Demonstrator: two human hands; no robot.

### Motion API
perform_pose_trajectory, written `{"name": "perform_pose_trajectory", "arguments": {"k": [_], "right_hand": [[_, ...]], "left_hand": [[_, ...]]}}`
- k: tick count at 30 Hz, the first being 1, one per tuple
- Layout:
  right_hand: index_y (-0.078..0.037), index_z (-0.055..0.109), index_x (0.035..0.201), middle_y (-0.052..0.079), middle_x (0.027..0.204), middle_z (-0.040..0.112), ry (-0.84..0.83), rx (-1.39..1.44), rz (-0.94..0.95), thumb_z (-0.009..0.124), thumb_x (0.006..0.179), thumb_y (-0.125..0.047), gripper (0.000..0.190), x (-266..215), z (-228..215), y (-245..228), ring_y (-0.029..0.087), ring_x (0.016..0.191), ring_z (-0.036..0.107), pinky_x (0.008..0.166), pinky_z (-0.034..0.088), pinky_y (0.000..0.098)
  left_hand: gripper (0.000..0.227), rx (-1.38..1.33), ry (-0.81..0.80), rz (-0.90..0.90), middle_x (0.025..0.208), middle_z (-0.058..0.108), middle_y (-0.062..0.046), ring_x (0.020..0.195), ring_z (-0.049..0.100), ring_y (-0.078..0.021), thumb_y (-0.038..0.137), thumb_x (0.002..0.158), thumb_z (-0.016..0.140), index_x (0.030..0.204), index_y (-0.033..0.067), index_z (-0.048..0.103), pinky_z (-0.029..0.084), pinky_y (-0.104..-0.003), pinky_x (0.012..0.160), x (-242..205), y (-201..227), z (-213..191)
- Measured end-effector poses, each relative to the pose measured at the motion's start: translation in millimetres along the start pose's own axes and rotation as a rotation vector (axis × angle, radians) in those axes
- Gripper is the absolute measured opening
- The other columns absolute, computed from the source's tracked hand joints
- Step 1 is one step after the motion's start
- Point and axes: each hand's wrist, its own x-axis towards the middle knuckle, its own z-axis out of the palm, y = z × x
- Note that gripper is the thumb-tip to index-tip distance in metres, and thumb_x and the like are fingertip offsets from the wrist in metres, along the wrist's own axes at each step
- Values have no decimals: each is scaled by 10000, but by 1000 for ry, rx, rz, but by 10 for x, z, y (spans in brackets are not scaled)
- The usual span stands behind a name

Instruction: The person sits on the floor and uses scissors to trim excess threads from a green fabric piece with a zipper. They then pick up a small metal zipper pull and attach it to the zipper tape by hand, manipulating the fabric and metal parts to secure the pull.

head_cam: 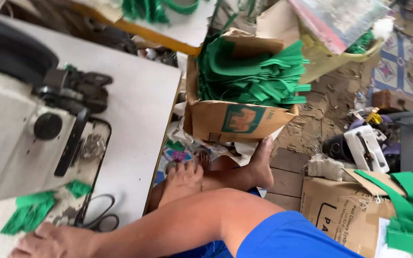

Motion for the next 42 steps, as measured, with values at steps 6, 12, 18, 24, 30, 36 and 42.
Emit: {"name": "perform_pose_trajectory", "arguments": {"k": [6, 12, 18, 24, 30, 36, 42], "right_hand": [[-161, 531, 1328, 140, 1325, 643, 121, 603, -6, 540, 1081, -419, 357, -916, -2989, 868, 447, 1242, 680, 1150, 589, 583], [-30, 781, 987, 132, 925, 719, 391, -613, 708, 757, 798, 38, 202, -2416, -3806, 3439, 301, 901, 641, 819, 535, 408], [-182, 673, 1346, 168, 1431, 540, -96, -568, 1313, 599, 960, -201, 394, -3165, -4025, 4139, 480, 1417, 393, 1172, 291, 663], [-116, 638, 988, 135, 1008, 709, -194, -950, 1051, 543, 901, -123, 129, -3635, -3835, 4497, 372, 983, 652, 924, 448, 553], [-9, 497, 1170, 167, 874, 680, -30, -788, 886, 443, 1092, -141, 162, -2761, -4268, 3538, 218, 623, 643, 522, 590, 315], [-33, 578, 1119, 68, 868, 569, -20, -702, 202, 604, 919, -11, 204, -2094, -4176, 2120, 172, 727, 556, 612, 526, 287], [-65, 690, 931, 66, 960, 648, -133, 39, 164, 683, 890, -109, 61, -1822, -4290, 737, 217, 725, 636, 651, 537, 334]], "left_hand": [[372, 89, -241, -150, 1079, 598, -195, 929, 576, -369, 320, 819, 719, 1070, 62, 627, 443, -549, 827, -201, -262, -838], [446, 54, -503, -306, 1160, 629, -209, 999, 638, -361, 331, 883, 760, 1189, 27, 649, 491, -535, 905, -29, -142, -1333], [399, -108, -523, -350, 1201, 611, -182, 1126, 571, -378, 367, 955, 674, 1202, 62, 604, 422, -562, 975, -28, -196, -1388], [361, -125, -447, -294, 1107, 599, -229, 1003, 589, -411, 363, 960, 664, 1130, 48, 615, 459, -571, 883, -166, -258, -1099], [283, -112, -563, -389, 1158, 628, -165, 1073, 593, -313, 286, 1063, 572, 1227, 58, 607, 454, -484, 966, 121, -189, -1572], [429, -480, 535, -213, 1236, 647, -97, 1077, 667, -275, 173, 895, 714, 1298, 87, 595, 550, -386, 899, 220, 115, -2160], [482, -868, 455, 38, 1443, 579, -154, 1444, 433, -359, 308, 974, 544, 1357, 20, 589, 364, -495, 1193, 88, 290, -2372]]}}
